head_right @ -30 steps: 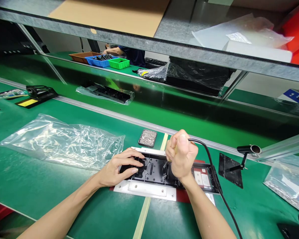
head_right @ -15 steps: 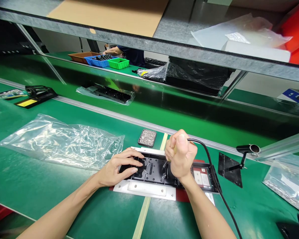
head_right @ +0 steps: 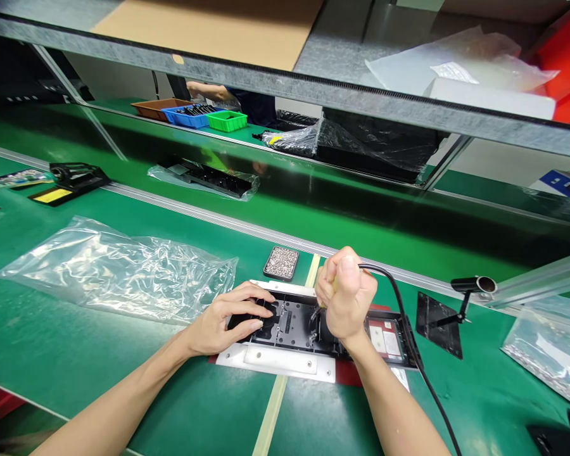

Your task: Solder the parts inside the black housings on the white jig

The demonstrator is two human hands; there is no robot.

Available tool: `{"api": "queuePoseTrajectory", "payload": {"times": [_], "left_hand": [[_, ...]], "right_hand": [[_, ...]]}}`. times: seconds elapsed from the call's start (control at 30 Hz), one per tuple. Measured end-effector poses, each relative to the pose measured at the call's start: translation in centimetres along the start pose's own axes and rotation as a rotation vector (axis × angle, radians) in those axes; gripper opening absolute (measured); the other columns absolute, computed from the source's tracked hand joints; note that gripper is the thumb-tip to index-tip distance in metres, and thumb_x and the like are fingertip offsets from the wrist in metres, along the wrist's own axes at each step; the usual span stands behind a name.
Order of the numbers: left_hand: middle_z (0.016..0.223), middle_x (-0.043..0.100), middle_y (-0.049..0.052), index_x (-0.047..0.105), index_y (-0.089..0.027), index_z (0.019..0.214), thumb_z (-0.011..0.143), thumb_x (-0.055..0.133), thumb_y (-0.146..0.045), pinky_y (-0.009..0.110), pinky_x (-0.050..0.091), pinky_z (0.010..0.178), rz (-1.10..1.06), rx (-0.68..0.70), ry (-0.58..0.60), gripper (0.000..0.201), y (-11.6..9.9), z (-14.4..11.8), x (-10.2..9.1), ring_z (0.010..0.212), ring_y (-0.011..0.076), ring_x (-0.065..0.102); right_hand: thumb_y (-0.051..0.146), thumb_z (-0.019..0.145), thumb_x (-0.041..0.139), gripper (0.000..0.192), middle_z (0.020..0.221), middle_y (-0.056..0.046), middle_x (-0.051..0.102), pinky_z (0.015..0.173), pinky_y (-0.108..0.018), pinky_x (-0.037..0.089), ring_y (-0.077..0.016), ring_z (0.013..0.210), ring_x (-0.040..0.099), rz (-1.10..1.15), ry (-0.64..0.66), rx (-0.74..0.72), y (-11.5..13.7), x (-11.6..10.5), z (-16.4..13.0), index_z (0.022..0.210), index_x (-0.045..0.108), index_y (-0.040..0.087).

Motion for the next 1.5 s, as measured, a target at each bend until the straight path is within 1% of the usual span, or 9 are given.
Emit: {"api": "queuePoseTrajectory", "payload": {"times": [0.47,1.0,1.3,1.5], "left_hand": [[0.128,0.071,0.011,0.079,-0.023,0.117,0.104,0.066,-0.023,0.045,0.052,0.104,0.002,0.003,-0.006,0.019,-0.20,0.08,-0.08,0.119,0.0271,0.065],[0.128,0.070,0.013,0.079,-0.022,0.118,0.105,0.065,-0.025,0.048,0.052,0.104,-0.003,0.005,0.002,0.019,-0.07,0.03,-0.02,0.120,0.0277,0.064],[0.129,0.070,0.010,0.079,-0.023,0.118,0.103,0.067,-0.022,0.046,0.050,0.105,-0.005,0.004,0.005,0.019,-0.19,0.09,-0.05,0.120,0.0264,0.064],[0.128,0.071,0.012,0.079,-0.022,0.117,0.104,0.066,-0.024,0.046,0.053,0.103,0.003,0.009,-0.004,0.019,-0.30,0.10,-0.09,0.120,0.0275,0.064]], "right_hand": [[0.049,0.102,0.059,0.045,0.046,0.008,0.032,0.032,-0.018,0.028,-0.0079,0.037,0.027,0.010,0.004,0.011,-0.07,0.02,-0.01,0.069,0.047,0.021],[0.051,0.101,0.060,0.046,0.046,0.008,0.031,0.032,-0.019,0.028,-0.0078,0.037,0.027,-0.003,-0.003,0.012,0.00,0.04,0.01,0.069,0.046,0.022],[0.050,0.102,0.060,0.045,0.046,0.008,0.031,0.031,-0.018,0.027,-0.0079,0.037,0.027,0.011,0.002,0.007,-0.09,0.03,0.00,0.068,0.046,0.022],[0.050,0.101,0.061,0.046,0.046,0.008,0.031,0.032,-0.018,0.027,-0.0075,0.037,0.027,0.006,-0.001,0.012,-0.08,0.00,0.01,0.068,0.047,0.022]]}}
Point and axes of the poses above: each hand's wrist, its own z-axis towards the middle knuckle, its own x-axis out of the palm, y = z × x, the point moved 8 cm from there along z, towards the middle knuckle
